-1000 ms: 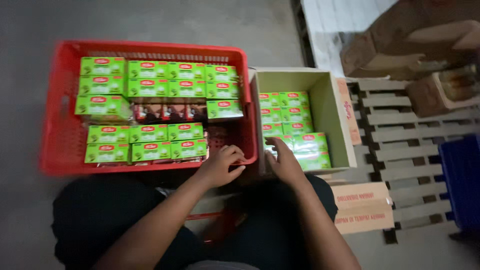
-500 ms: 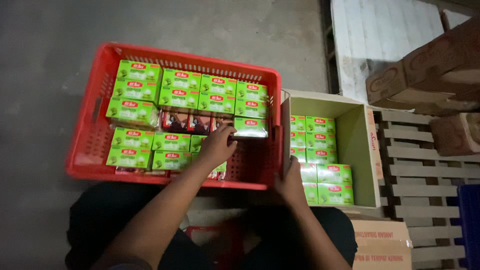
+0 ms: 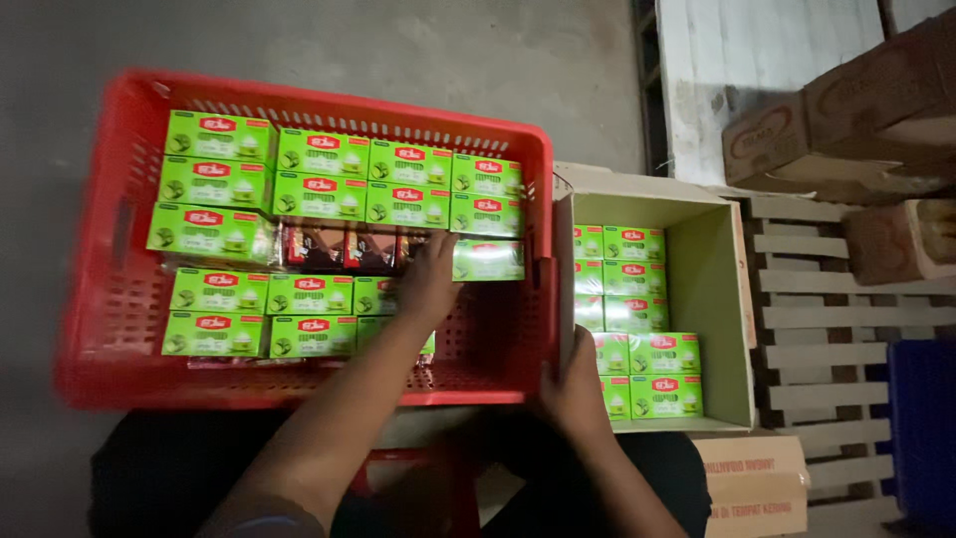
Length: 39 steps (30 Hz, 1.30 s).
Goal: The person transfers small green boxes from a cardboard carton into a red plastic basket. They handle the boxes one at a time, placing them in rows within the basket. The task continues until the basket is filled with the green boxes.
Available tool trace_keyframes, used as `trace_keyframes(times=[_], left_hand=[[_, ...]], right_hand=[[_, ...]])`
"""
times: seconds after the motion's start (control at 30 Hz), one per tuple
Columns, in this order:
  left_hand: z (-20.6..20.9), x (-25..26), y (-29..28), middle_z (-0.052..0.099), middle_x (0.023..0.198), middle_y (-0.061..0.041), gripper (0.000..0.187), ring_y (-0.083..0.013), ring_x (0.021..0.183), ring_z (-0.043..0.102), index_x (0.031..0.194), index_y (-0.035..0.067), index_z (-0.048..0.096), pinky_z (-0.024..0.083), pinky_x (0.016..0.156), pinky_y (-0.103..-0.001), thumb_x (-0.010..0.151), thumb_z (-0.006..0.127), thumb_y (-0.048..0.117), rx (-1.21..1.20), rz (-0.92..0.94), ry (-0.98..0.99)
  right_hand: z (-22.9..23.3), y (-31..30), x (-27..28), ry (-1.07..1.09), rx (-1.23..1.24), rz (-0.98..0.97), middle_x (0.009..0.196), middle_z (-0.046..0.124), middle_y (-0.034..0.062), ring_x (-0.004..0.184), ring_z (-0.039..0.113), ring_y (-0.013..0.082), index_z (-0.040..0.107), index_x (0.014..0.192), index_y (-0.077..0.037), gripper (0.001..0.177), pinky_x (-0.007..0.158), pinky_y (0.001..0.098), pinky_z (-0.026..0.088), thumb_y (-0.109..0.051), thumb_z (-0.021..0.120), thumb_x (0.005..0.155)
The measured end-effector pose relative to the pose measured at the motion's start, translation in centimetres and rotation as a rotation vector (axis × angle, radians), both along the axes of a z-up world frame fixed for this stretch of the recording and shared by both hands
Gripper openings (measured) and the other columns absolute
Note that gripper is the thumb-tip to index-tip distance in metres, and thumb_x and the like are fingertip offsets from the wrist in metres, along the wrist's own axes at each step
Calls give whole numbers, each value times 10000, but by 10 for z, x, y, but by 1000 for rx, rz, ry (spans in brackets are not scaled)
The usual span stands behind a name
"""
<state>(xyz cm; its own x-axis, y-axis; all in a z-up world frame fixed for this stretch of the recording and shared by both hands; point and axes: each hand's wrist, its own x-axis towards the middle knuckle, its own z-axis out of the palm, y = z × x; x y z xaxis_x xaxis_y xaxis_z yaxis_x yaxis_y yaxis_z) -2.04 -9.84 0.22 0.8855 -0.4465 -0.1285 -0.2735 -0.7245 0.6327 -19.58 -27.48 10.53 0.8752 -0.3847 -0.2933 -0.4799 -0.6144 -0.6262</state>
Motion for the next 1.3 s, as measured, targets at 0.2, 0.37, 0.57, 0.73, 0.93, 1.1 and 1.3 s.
trace_keyframes(times=[0.2, 0.37, 0.57, 0.73, 0.93, 1.1, 1.3], left_hand=[[-9, 3, 11, 552, 1242, -146, 771, -466, 1087, 620, 1294, 51, 638, 515, 938, -574, 598, 942, 188, -132, 5, -169], [27, -7, 27, 502, 1263, -71, 784, -455, 1221, 518, 1265, 231, 637, 431, 1032, -550, 545, 933, 323, -273, 40, -84], [118, -38, 66, 549, 1395, -227, 780, -543, 1334, 492, 1434, 139, 557, 439, 1070, -610, 734, 899, 176, -584, 104, 297], [152, -77, 82, 545, 1400, -247, 892, -528, 1258, 584, 1450, 160, 563, 532, 994, -571, 649, 956, 167, -698, 200, 453], [125, -120, 83, 573, 1359, -232, 857, -472, 1291, 570, 1407, 112, 598, 514, 1035, -562, 635, 971, 121, -800, 157, 388], [128, -142, 86, 572, 1350, -167, 870, -360, 1243, 592, 1399, 105, 593, 523, 1024, -531, 621, 981, 132, -763, 116, 409], [134, -153, 75, 520, 1261, -127, 872, -325, 1144, 624, 1360, 44, 601, 567, 974, -487, 586, 1001, 79, -874, -21, 484]], right_hand=[[23, 13, 5, 105, 95, -83, 1384, 535, 265, 1360, 509, 479, 317, 1507, -75, 697, 1146, 553, 429, -200, 613, 889], [26, 12, 7, 79, 98, -84, 1377, 530, 303, 1359, 498, 502, 330, 1494, -40, 686, 1151, 569, 423, -197, 608, 887], [-7, -8, 1, 45, 73, -13, 1391, 496, 345, 1354, 481, 551, 310, 1490, 21, 697, 1133, 600, 428, -149, 618, 888], [15, 7, 4, -15, 81, -30, 1393, 508, 356, 1343, 501, 541, 318, 1488, 51, 750, 1123, 586, 449, -75, 655, 830], [-11, -5, -11, -444, -104, 22, 1257, 536, 286, 1213, 561, 502, 455, 1393, 75, 612, 1068, 526, 473, -71, 712, 857], [31, 3, -45, -758, 140, 186, 1286, 505, 156, 1265, 506, 344, 494, 1387, -35, 452, 1092, 407, 400, -86, 606, 952], [97, -10, -85, -431, 460, 460, 1489, 499, 149, 1362, 449, 305, 407, 1566, -64, 849, 1058, 433, 417, -43, 565, 731]])
